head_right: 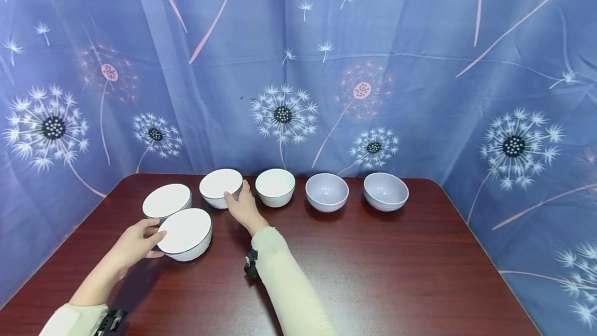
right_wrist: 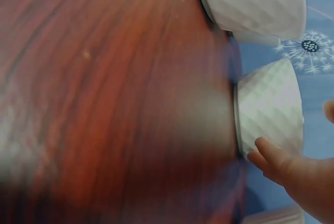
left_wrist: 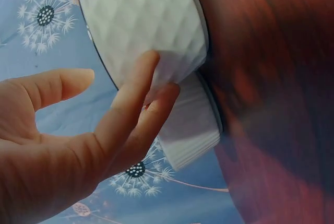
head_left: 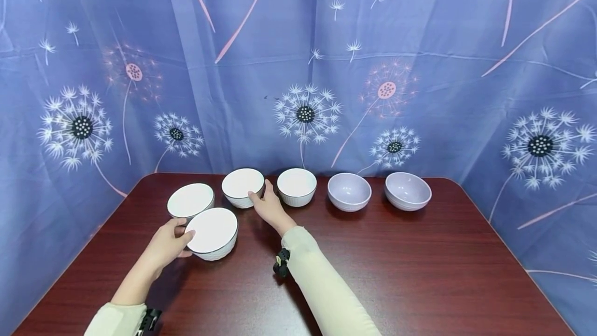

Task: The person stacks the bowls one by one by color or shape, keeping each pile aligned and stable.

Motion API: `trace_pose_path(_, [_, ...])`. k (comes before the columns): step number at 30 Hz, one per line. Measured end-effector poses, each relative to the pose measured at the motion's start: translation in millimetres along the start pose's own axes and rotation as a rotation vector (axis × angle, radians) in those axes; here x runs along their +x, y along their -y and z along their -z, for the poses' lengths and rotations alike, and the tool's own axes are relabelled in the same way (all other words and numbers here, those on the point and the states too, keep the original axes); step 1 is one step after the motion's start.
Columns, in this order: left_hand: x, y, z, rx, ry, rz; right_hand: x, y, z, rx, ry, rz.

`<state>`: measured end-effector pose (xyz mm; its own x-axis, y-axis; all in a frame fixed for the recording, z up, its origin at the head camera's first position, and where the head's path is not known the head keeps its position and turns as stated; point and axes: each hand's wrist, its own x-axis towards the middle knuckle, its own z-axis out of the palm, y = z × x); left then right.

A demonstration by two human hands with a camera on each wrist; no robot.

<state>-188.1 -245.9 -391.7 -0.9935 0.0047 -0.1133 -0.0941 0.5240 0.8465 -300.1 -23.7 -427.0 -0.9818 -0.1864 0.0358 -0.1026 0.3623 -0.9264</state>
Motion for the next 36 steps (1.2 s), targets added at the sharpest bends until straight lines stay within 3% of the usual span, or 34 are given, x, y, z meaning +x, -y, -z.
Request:
trace_pose_path(9, [4.1, 6.8, 1.2, -0.155, 0.089, 0.069, 7.5, -5.1, -9.0, 0.084, -0.037, -0.06])
trace_pose_path(15, [4.4, 12.3, 0.2, -0.248, 0.123, 0.075, 13.5, -5.2, -12.7, 0.206, -0.077, -0.081])
trace_pose_path(23, [6.6, 19.8, -1.3, -0.326, 0.151, 0.091, 17.7, -5.9, -17.7, 0.247, -0.14, -0.09])
trace_pose_path(31, [9.0, 24.8, -2.1, -0.368, 0.151, 0.113, 18.9, -4.6, -23.2, 0.557, -0.184, -0.169])
trace_pose_path(36, [10.2, 25.4, -2.3, -0.387, 0.155, 0.11, 21.2, -5.8, -26.3, 0.614, -0.247, -0.17])
